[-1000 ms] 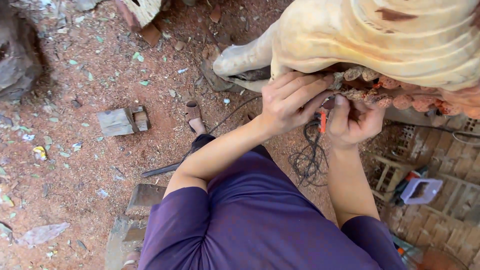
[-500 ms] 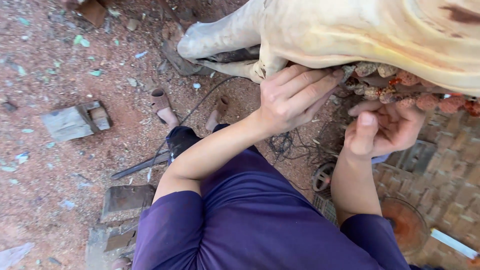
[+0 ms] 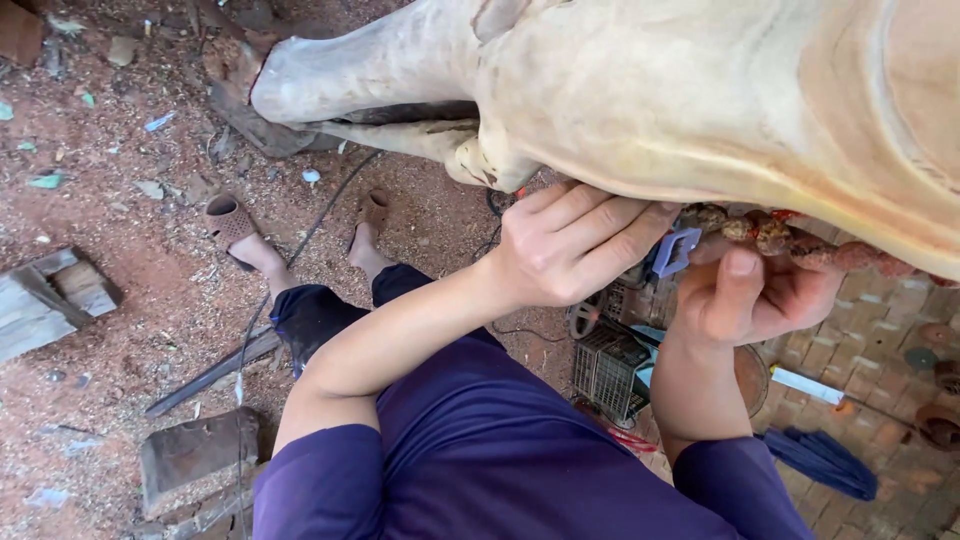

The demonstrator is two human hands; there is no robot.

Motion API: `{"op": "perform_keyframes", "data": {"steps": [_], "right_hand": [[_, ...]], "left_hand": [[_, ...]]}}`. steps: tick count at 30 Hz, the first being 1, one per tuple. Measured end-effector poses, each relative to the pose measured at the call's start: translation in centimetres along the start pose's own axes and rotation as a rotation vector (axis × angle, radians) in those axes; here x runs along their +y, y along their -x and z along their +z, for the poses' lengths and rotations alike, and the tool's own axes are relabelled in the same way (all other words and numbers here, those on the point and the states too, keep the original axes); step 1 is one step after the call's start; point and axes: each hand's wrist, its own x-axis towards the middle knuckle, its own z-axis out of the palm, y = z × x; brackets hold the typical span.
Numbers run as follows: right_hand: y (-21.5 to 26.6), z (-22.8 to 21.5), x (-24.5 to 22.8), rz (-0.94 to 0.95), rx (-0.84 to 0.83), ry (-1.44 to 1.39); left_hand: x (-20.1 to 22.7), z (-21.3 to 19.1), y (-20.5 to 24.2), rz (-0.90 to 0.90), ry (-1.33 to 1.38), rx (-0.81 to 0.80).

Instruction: Applying glue to small wooden fragments and beads and attaching them to a large wooden sculpture for repair or decoration.

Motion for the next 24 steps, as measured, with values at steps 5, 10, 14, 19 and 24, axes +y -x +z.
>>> {"op": "perform_keyframes", "data": {"steps": [5,10,14,19,24], "right_hand": [[1.1,-1.2,0.8,0.079,-0.003,-0.131],[1.4,-1.8,1.9,0.053,-0.044,-0.142],[0.2,0.2,0.7,-0.006,-0.110,-0.121],[0.1,0.5,0.3,-0.035,-0.046,0.012],[0.2,-0.7,0.9,-0.034,-0.071,-0.034]], "left_hand": [[0.0,0.1,0.0,-0.012,0.012,-0.007],[0.0,0.0,0.1,-0.014,0.004,-0.001],[-0.1,-0.1,0.0,-0.019,0.018,-0.006],[-0.1,-0.1,0.2,-0.022,-0.008,-0.011],[-0.2,0.2,0.5,-0.023,-0.014,-0.002]]}}
